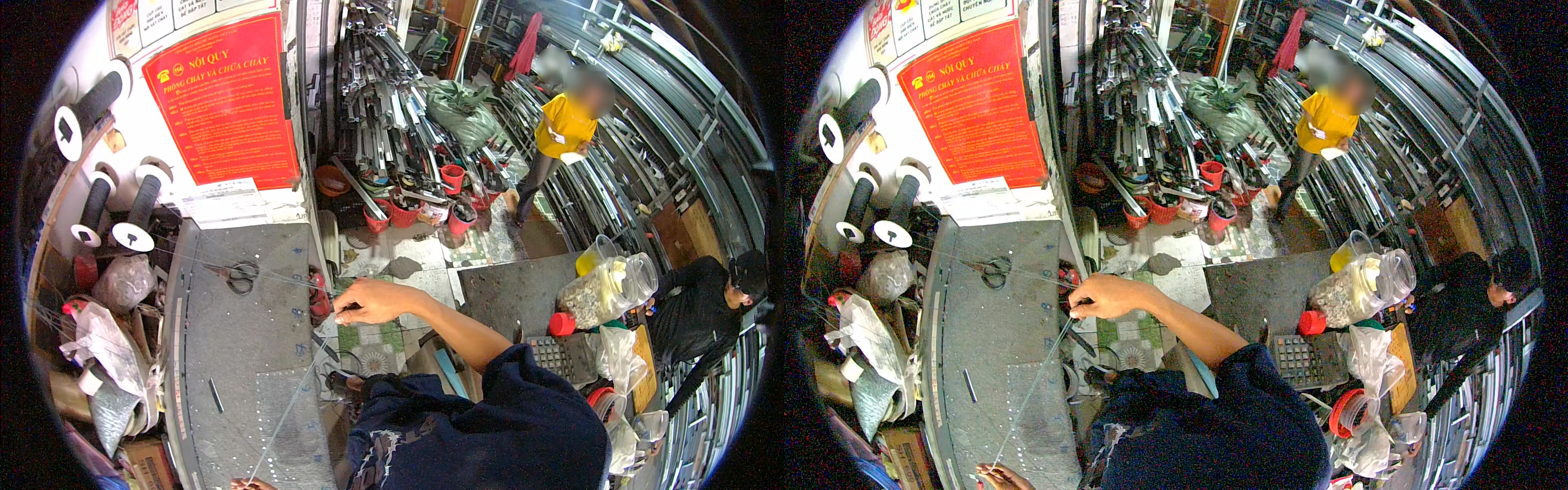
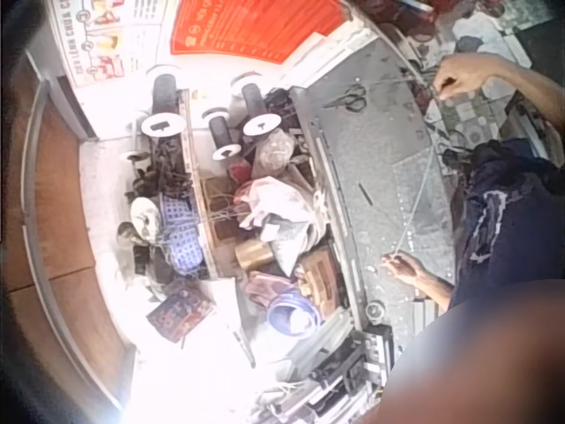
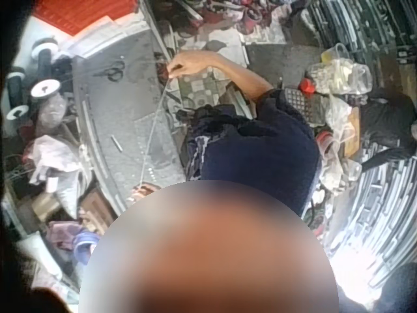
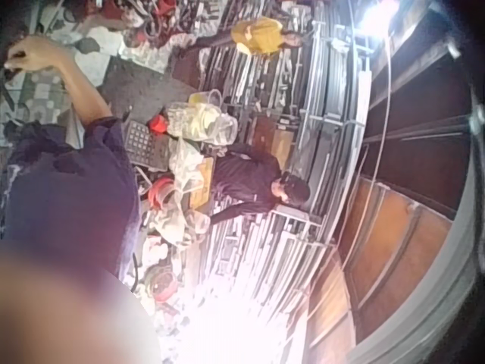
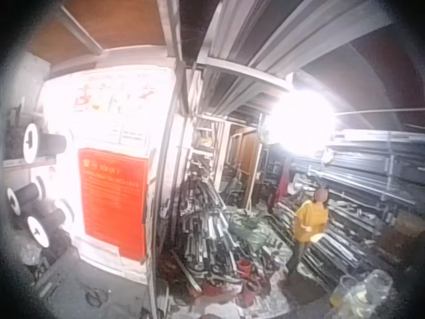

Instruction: The person measures a metal profile with a string, then cuts the string with scissors. They continue to measure and cut multiple lengths of string, handling a small metal strip and a white paper on the workbench. The person repeatedly measures and cuts string segments while another person works nearby.

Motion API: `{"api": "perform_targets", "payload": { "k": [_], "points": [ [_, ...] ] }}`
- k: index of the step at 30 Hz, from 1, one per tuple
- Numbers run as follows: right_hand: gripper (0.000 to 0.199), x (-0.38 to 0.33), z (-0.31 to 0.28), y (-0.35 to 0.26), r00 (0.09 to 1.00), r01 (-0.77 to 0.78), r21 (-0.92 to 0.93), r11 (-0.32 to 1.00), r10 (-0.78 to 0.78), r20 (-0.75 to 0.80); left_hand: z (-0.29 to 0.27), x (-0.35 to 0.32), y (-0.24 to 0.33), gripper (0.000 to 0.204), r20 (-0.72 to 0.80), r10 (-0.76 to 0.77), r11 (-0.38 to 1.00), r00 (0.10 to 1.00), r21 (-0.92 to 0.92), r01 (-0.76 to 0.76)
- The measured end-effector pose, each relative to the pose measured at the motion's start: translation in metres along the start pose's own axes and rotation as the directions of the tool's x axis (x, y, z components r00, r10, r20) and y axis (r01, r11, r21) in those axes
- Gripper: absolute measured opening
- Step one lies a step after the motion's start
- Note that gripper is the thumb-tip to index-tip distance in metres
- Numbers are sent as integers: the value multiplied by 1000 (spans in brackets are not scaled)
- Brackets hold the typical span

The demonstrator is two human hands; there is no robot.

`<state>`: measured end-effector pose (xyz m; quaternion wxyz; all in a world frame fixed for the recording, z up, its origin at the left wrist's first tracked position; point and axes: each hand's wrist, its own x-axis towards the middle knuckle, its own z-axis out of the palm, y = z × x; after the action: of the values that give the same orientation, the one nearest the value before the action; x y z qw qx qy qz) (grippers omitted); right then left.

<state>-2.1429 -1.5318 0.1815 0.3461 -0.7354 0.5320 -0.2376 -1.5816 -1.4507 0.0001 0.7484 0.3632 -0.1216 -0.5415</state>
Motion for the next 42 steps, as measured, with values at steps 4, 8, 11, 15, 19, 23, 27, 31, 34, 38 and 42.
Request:
{"api": "perform_targets", "payload": {
  "k": [4,8,11,15,19,23,27,31,34,38,42],
  "points": [
    [28,-1,0,-1,1000,20,-11,1000,-20,-9,7,-3,1,17,50,-5,999,999,-44,7],
    [29,-1,-1,-2,1000,13,-1,1000,-13,12,11,-6,3,16,58,-16,998,998,-55,19],
    [29,-2,-2,-2,1000,16,15,1000,-16,6,10,-5,2,16,75,-12,998,997,-65,17],
    [26,-2,-2,1,1000,4,-5,1000,-4,-2,2,1,-1,17,81,9,1000,997,-12,-8],
    [26,-4,-3,6,1000,2,-5,1000,-2,7,-11,8,-5,21,156,1,997,988,-78,12],
    [26,-6,-4,11,999,-31,-10,999,31,13,-18,15,-10,24,131,-8,996,991,-91,21],
    [27,-8,-6,12,1000,-3,-7,1000,3,-5,-23,20,-12,24,212,-47,979,976,-182,87],
    [27,-9,-8,12,1000,-18,-24,1000,18,-4,-29,27,-13,26,226,-47,989,973,-125,77],
    [27,-11,-9,13,1000,3,-29,1000,-4,-26,-28,31,-16,28,301,-60,986,952,-129,103],
    [28,-14,-6,20,999,14,-10,1000,-15,-33,-18,26,-21,30,21,-3,995,1000,103,1],
    [29,-16,5,34,998,18,-3,1000,-18,-60,-10,22,-24,32,-173,11,983,985,182,21]
  ]
}}
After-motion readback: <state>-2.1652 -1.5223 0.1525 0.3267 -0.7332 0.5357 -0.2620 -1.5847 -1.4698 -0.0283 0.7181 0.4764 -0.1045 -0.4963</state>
